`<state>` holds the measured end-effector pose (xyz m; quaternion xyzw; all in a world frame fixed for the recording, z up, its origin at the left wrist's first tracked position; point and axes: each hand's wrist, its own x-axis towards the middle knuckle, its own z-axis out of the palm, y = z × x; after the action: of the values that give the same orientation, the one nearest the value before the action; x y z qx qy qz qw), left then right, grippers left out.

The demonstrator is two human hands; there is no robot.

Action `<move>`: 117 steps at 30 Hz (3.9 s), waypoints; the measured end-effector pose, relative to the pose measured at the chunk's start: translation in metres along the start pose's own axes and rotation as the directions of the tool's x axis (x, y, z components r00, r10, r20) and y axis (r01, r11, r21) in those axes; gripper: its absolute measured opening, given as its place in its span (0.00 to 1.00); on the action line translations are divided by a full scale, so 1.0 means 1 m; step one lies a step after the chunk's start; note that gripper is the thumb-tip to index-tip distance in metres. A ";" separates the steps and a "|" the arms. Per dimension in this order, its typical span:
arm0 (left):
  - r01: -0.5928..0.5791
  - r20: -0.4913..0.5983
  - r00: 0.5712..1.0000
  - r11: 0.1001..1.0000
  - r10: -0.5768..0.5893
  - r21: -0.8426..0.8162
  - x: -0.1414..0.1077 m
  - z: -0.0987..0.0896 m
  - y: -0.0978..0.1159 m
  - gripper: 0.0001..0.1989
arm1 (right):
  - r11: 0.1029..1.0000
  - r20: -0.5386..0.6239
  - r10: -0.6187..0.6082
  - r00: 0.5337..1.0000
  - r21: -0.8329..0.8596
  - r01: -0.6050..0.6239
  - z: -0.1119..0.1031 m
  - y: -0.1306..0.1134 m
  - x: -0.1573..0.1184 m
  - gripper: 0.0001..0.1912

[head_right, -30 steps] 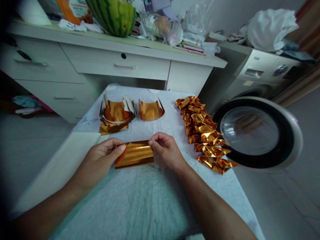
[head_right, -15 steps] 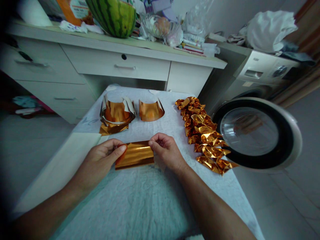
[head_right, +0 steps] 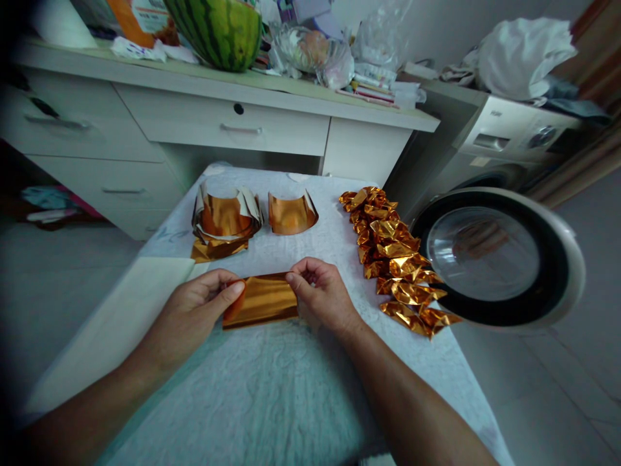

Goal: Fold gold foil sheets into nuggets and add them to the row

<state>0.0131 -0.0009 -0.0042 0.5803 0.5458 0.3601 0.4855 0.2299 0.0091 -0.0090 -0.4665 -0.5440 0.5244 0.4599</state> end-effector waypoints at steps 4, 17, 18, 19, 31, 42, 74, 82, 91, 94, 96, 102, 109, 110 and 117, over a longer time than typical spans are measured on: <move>0.001 0.006 1.000 1.000 -0.001 0.012 -0.001 0.001 0.000 0.11 | 0.998 -0.007 -0.037 0.999 -0.053 0.037 0.001 -0.002 -0.001 0.12; -0.002 -0.006 1.000 0.997 0.002 0.080 0.003 0.000 -0.002 0.11 | 0.967 -0.023 -0.064 0.998 -0.249 0.056 0.003 -0.010 -0.002 0.10; -0.004 -0.010 1.000 0.995 0.005 0.099 0.003 0.001 -0.002 0.11 | 0.955 -0.030 -0.061 0.998 -0.294 0.050 0.003 -0.009 -0.002 0.10; -0.010 -0.011 1.000 0.992 0.011 0.127 0.003 0.001 -0.002 0.11 | 0.938 -0.036 -0.057 0.998 -0.344 0.041 0.003 -0.008 -0.001 0.10; -0.171 0.066 0.983 0.704 0.174 0.689 0.005 0.003 -0.004 0.09 | 0.556 -0.027 -0.129 0.991 -0.830 0.049 0.009 0.003 0.005 0.08; -0.200 0.027 0.957 0.592 0.288 0.780 0.008 0.005 -0.009 0.05 | 0.369 -0.027 -0.097 0.995 -0.929 0.011 0.014 0.005 0.007 0.07; -0.524 0.359 0.833 0.391 0.421 0.756 -0.003 0.009 -0.006 0.11 | 0.378 0.226 -0.047 0.973 -0.897 0.227 0.016 -0.012 0.005 0.08; -0.680 0.499 0.732 0.450 0.463 0.579 -0.001 0.012 -0.017 0.15 | 0.313 0.217 -0.015 0.976 -0.926 0.210 0.018 -0.015 -0.001 0.06; -0.673 0.543 0.709 0.200 0.450 0.713 -0.028 0.012 -0.021 0.21 | 0.262 0.215 -0.027 0.976 -0.941 0.214 0.021 -0.012 -0.006 0.09; -0.665 0.563 0.707 0.132 0.428 0.735 -0.035 0.014 -0.021 0.23 | 0.239 0.211 -0.024 0.977 -0.948 0.211 0.022 -0.012 -0.008 0.10; -0.655 0.564 0.708 0.096 0.425 0.749 -0.039 0.014 -0.020 0.23 | 0.227 0.213 -0.015 0.977 -0.951 0.210 0.022 -0.013 -0.009 0.11; -0.625 0.585 0.678 -0.069 0.445 0.777 -0.050 0.009 -0.018 0.22 | 0.215 0.218 0.006 0.976 -0.954 0.211 0.024 -0.019 -0.014 0.17; -0.634 0.585 0.592 -0.129 0.554 0.763 -0.057 -0.004 -0.024 0.23 | 0.179 0.175 -0.015 0.984 -0.968 0.175 0.035 -0.017 -0.019 0.29; -0.638 0.586 0.579 -0.132 0.566 0.758 -0.057 -0.005 -0.025 0.23 | 0.173 0.170 -0.021 0.985 -0.970 0.171 0.036 -0.016 -0.020 0.30; -0.653 0.601 0.571 -0.134 0.560 0.745 -0.056 -0.009 -0.027 0.22 | 0.149 0.150 -0.046 0.988 -0.977 0.155 0.045 -0.011 -0.023 0.34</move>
<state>-0.0108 -0.0560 -0.0219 0.9360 0.2858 0.1132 -0.1713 0.1886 -0.0198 0.0007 -0.5931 -0.8024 0.0332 0.0572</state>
